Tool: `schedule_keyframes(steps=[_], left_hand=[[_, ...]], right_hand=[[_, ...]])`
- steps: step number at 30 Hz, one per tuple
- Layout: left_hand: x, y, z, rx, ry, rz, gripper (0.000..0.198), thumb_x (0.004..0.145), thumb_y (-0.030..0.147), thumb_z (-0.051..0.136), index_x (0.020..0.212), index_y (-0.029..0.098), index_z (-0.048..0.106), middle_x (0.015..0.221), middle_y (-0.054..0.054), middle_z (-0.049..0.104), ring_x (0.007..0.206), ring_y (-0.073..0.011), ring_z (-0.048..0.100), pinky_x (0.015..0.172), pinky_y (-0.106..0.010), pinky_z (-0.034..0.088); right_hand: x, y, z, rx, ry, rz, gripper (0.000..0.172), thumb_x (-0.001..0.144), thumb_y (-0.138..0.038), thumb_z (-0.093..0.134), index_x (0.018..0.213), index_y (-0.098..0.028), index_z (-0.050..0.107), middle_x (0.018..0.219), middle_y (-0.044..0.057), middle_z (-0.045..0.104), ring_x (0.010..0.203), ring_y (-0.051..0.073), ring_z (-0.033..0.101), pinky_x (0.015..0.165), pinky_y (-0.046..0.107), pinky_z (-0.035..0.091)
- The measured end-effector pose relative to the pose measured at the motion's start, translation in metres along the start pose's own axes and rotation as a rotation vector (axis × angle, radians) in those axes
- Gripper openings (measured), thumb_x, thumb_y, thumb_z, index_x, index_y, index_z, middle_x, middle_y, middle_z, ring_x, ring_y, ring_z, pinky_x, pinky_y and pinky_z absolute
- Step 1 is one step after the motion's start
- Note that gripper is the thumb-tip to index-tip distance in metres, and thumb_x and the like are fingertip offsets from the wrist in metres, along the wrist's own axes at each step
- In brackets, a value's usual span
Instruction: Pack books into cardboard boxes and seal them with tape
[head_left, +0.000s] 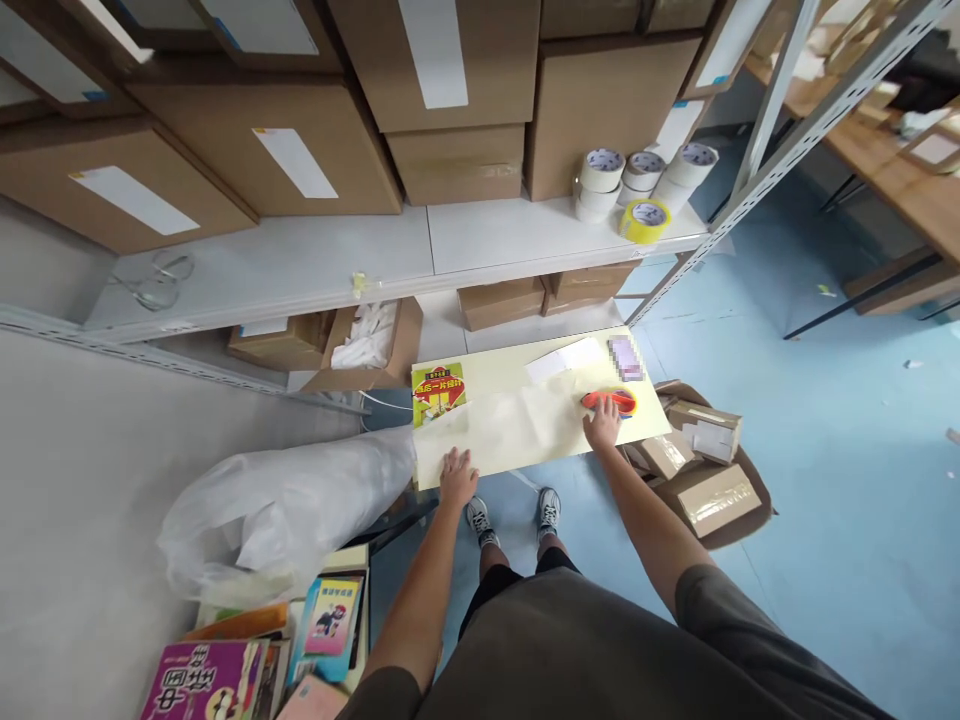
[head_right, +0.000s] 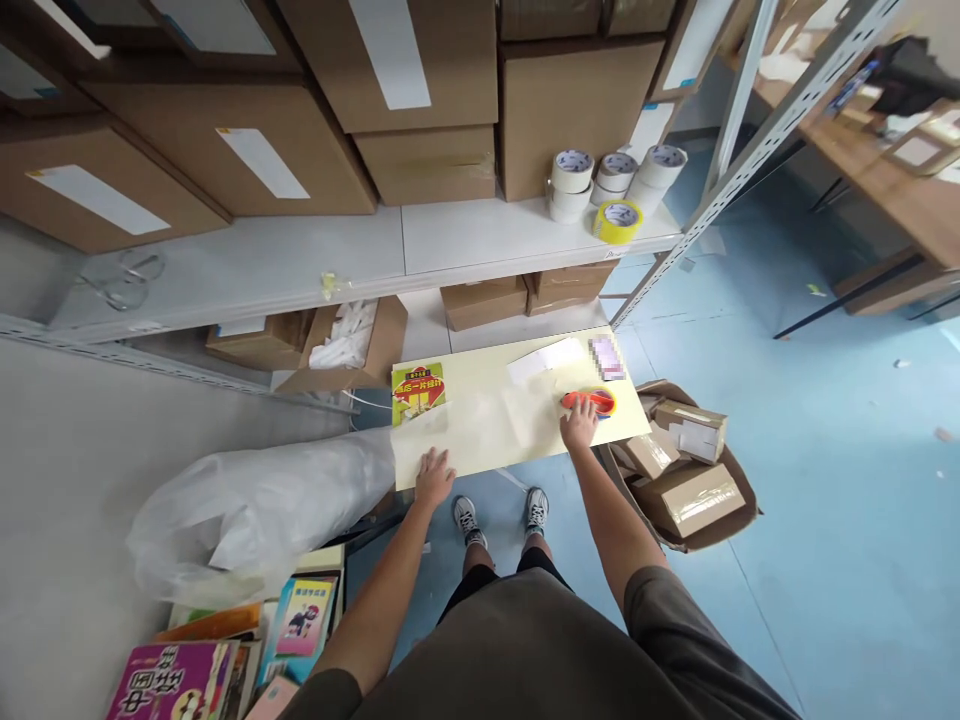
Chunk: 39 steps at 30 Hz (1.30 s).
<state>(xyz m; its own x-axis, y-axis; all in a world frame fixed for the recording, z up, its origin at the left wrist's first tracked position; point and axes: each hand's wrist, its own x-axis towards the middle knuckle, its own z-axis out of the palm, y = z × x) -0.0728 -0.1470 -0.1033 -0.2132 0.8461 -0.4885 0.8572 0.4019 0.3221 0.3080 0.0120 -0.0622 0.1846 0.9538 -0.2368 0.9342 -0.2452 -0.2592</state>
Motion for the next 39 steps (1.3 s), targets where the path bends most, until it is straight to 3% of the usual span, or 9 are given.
schedule_keyframes(steps=[5, 9, 13, 16, 21, 29, 33, 36, 39], left_hand=[[-0.005, 0.007, 0.007, 0.055, 0.002, 0.003, 0.07, 0.098, 0.04, 0.06, 0.165, 0.022, 0.047, 0.179, -0.013, 0.024, 0.165, -0.0414, 0.015, 0.131, -0.056, 0.024], [-0.008, 0.023, 0.012, 0.041, -0.001, 0.013, 0.071, 0.097, 0.041, 0.062, 0.164, 0.025, 0.048, 0.179, -0.011, 0.025, 0.165, -0.0408, 0.016, 0.131, -0.056, 0.025], [-0.01, 0.04, 0.014, 0.041, -0.016, 0.017, 0.069, 0.096, 0.039, 0.063, 0.163, 0.026, 0.05, 0.178, -0.012, 0.027, 0.165, -0.041, 0.018, 0.129, -0.056, 0.028], [-0.009, 0.047, 0.011, 0.047, -0.002, 0.044, 0.068, 0.097, 0.037, 0.061, 0.164, 0.026, 0.049, 0.178, -0.01, 0.026, 0.165, -0.0393, 0.016, 0.13, -0.055, 0.028], [0.002, 0.043, -0.001, 0.045, 0.076, -0.104, 0.068, 0.102, 0.042, 0.053, 0.167, 0.026, 0.044, 0.181, -0.008, 0.018, 0.166, -0.039, 0.012, 0.13, -0.055, 0.026], [0.026, 0.01, -0.038, 0.048, 0.184, -0.114, 0.068, 0.102, 0.041, 0.049, 0.168, 0.027, 0.04, 0.181, -0.009, 0.016, 0.162, -0.0402, 0.024, 0.125, -0.057, 0.034], [0.04, -0.012, -0.052, -0.002, 0.096, -0.052, 0.068, 0.099, 0.039, 0.058, 0.164, 0.026, 0.047, 0.177, -0.012, 0.03, 0.165, -0.0404, 0.015, 0.128, -0.057, 0.026], [0.049, -0.026, -0.058, -0.071, 0.069, -0.002, 0.067, 0.098, 0.039, 0.062, 0.162, 0.026, 0.05, 0.17, -0.015, 0.041, 0.162, -0.0391, 0.024, 0.127, -0.053, 0.028], [0.061, -0.042, -0.066, -0.178, 0.163, 0.003, 0.064, 0.098, 0.036, 0.063, 0.16, 0.023, 0.052, 0.167, -0.017, 0.046, 0.157, -0.0353, 0.036, 0.125, -0.046, 0.032]], right_hand=[[0.039, 0.048, -0.018, 0.017, -0.053, 0.052, 0.054, 0.096, -0.02, 0.053, 0.149, -0.011, 0.056, 0.143, 0.025, 0.064, 0.137, 0.039, 0.052, 0.115, 0.052, 0.032], [0.056, 0.059, -0.017, 0.095, -0.032, 0.1, 0.037, 0.096, -0.02, 0.057, 0.13, -0.011, 0.067, 0.132, 0.027, 0.068, 0.128, 0.039, 0.057, 0.106, 0.051, 0.037], [0.053, 0.055, -0.015, 0.17, 0.08, 0.151, 0.047, 0.096, -0.021, 0.058, 0.139, -0.004, 0.062, 0.138, 0.034, 0.062, 0.133, 0.042, 0.05, 0.108, 0.056, 0.033], [0.037, 0.034, -0.009, 0.135, 0.083, -0.039, 0.062, 0.097, -0.026, 0.055, 0.156, -0.008, 0.049, 0.161, 0.029, 0.046, 0.146, 0.04, 0.039, 0.117, 0.055, 0.029], [-0.001, -0.024, 0.023, -0.099, -0.39, -0.477, 0.084, 0.094, -0.054, 0.062, 0.167, -0.025, 0.035, 0.179, 0.012, 0.023, 0.161, 0.04, 0.019, 0.121, 0.052, 0.034], [-0.021, -0.086, 0.058, -0.276, -0.557, -0.416, 0.081, 0.1, -0.046, 0.056, 0.173, -0.031, 0.023, 0.182, 0.012, 0.013, 0.165, 0.039, 0.017, 0.123, 0.057, 0.031], [-0.034, -0.116, 0.061, -0.273, -0.492, -0.451, 0.072, 0.103, -0.036, 0.05, 0.172, -0.027, 0.028, 0.182, 0.012, 0.01, 0.166, 0.037, 0.011, 0.125, 0.054, 0.028], [-0.052, -0.143, 0.069, -0.244, -0.539, -0.578, 0.073, 0.102, -0.033, 0.051, 0.171, -0.03, 0.028, 0.182, 0.007, 0.011, 0.167, 0.034, 0.01, 0.124, 0.05, 0.032], [-0.066, -0.169, 0.079, -0.284, -0.565, -0.536, 0.074, 0.1, -0.028, 0.053, 0.171, -0.028, 0.03, 0.181, 0.009, 0.017, 0.166, 0.034, 0.015, 0.126, 0.05, 0.03]])
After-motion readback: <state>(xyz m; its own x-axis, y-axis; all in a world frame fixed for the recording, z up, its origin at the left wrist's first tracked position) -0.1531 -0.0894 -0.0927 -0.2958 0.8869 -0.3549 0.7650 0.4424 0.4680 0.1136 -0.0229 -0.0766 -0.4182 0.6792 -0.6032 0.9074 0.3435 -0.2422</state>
